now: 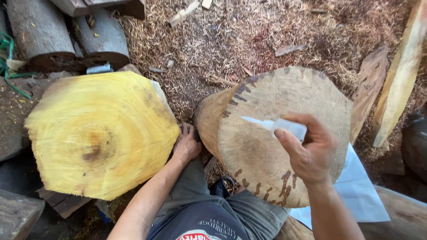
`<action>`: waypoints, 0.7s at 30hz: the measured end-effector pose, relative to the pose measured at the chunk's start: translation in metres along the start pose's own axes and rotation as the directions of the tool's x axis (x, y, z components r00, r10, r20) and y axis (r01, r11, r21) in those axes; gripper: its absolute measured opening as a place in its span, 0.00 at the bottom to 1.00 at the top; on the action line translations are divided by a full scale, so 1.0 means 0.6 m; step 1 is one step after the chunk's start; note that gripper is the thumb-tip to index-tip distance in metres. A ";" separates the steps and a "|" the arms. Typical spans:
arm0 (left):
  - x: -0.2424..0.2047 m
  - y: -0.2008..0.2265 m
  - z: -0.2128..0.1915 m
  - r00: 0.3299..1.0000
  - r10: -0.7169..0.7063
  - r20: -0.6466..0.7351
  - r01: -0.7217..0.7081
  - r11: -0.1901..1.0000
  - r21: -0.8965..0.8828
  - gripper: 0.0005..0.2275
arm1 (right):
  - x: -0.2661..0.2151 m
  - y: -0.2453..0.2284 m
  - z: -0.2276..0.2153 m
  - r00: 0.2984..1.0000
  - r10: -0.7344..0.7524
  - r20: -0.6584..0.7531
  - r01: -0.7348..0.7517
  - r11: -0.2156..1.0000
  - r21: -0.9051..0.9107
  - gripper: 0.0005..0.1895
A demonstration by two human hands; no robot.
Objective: Apply adhesive to wood pieces to join them or fill cracks during a woodworking project.
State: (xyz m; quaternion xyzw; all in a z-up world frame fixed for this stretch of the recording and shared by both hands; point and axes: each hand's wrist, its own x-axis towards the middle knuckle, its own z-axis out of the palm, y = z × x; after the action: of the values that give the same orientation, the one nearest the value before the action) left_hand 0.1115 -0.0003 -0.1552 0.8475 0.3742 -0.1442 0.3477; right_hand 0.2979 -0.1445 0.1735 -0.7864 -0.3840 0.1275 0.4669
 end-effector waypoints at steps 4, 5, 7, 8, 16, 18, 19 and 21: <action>0.010 -0.007 0.014 0.999 -0.023 0.033 0.026 0.996 -0.080 0.40 | -0.021 0.005 -0.011 0.992 0.110 -0.057 -0.107 0.993 0.051 0.14; 0.013 -0.009 0.019 0.999 -0.024 0.041 0.028 0.996 -0.090 0.40 | -0.026 0.006 -0.013 0.986 0.144 -0.081 -0.141 0.989 0.040 0.14; 0.008 -0.002 0.010 0.998 -0.032 0.047 0.036 0.995 -0.088 0.40 | -0.032 0.010 -0.013 0.989 0.132 -0.064 -0.127 0.990 0.065 0.15; 0.006 0.000 0.004 0.998 -0.043 0.048 0.046 0.995 -0.084 0.40 | -0.035 0.012 -0.011 0.992 0.114 -0.046 -0.109 0.989 0.096 0.15; 0.005 0.002 -0.003 0.993 -0.070 0.097 0.078 0.993 -0.085 0.40 | -0.011 0.000 0.025 0.994 0.086 0.074 -0.087 0.996 0.013 0.14; 0.008 -0.002 0.004 0.993 -0.060 0.105 0.071 0.993 -0.100 0.40 | -0.003 -0.008 0.034 0.993 0.058 0.098 -0.059 0.998 0.000 0.15; 0.009 -0.002 0.004 0.995 -0.048 0.090 0.055 0.995 -0.082 0.40 | 0.001 -0.011 0.037 0.992 0.059 0.108 -0.059 0.998 -0.002 0.15; 0.009 -0.001 0.002 0.996 -0.036 0.078 0.041 0.997 -0.065 0.40 | 0.005 -0.013 0.039 0.991 0.062 0.119 -0.062 0.998 -0.005 0.15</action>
State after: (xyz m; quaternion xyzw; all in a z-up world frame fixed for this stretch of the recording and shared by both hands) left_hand 0.1145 0.0019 -0.1592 0.8219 0.3816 -0.1709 0.3870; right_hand 0.2832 -0.1251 0.1678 -0.7891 -0.3866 0.1885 0.4385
